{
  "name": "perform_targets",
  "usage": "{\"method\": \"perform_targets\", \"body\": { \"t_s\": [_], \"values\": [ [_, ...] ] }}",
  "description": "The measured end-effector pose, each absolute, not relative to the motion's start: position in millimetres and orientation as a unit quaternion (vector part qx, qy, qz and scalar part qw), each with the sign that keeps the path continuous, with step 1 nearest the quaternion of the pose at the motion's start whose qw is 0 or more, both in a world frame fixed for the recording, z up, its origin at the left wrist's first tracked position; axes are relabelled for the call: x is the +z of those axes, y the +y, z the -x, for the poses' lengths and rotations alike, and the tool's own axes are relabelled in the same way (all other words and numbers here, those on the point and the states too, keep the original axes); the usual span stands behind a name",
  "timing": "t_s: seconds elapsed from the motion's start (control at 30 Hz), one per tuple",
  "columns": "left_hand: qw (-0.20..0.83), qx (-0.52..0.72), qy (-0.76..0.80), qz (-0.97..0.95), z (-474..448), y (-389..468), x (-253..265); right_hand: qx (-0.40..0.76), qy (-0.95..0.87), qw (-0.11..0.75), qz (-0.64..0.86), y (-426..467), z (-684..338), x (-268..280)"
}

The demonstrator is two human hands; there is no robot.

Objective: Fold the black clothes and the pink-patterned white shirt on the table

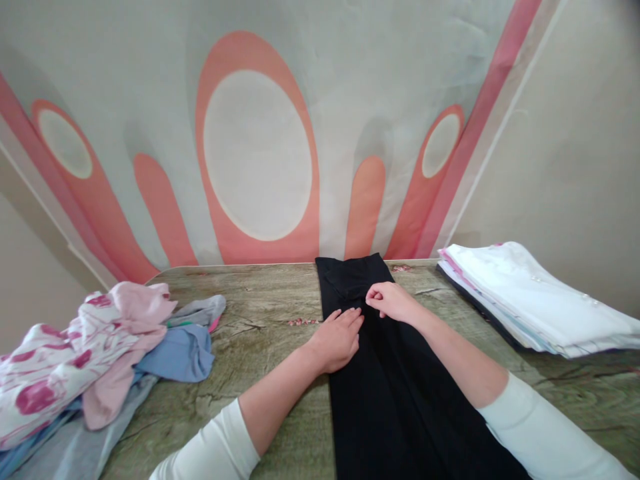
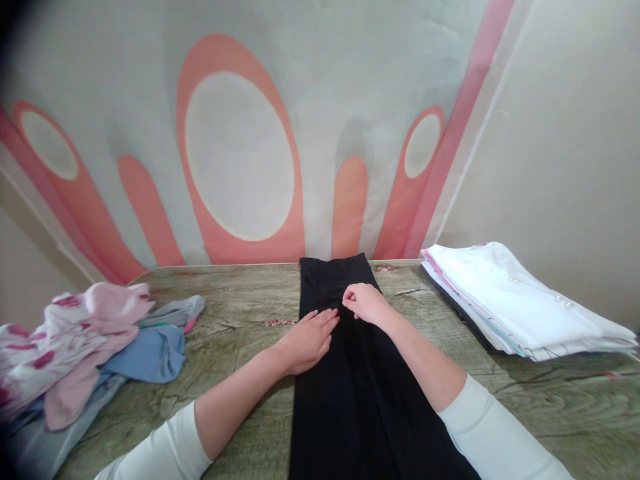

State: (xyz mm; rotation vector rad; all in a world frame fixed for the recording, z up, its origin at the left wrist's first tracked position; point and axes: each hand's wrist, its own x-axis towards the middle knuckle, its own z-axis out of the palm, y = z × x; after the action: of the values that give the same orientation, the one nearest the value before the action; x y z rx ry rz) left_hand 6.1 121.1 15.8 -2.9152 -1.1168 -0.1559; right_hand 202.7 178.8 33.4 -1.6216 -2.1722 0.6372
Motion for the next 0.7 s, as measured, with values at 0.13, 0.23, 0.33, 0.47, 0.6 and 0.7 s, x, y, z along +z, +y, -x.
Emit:
{"method": "perform_targets", "body": {
  "t_s": [0.13,0.23,0.33,0.47,0.6,0.7],
  "values": [
    [0.0,-0.053,-0.354,0.934,-5.9,118.7,16.4,0.23,-0.811,0.147,0.517,172.9,-200.8,35.2],
    [-0.008,-0.048,-0.357,0.933,-5.3,114.6,16.5,0.207,-0.823,0.108,0.518,170.3,-200.2,38.8],
    [-0.014,-0.03,-0.362,0.932,-5.5,109.4,17.4,0.151,-0.825,0.086,0.538,169.4,-202.3,44.1],
    [-0.023,-0.011,-0.365,0.931,-5.6,100.5,20.3,0.153,-0.83,0.083,0.53,168.8,-206.5,47.5],
    [-0.036,-0.012,-0.346,0.938,-2.3,88.2,24.7,0.183,-0.834,0.073,0.515,165.5,-209.3,47.4],
    [-0.053,-0.016,-0.322,0.945,1.7,77.5,29.1,0.185,-0.851,0.07,0.487,160.2,-212.8,48.7]
  ]
}}
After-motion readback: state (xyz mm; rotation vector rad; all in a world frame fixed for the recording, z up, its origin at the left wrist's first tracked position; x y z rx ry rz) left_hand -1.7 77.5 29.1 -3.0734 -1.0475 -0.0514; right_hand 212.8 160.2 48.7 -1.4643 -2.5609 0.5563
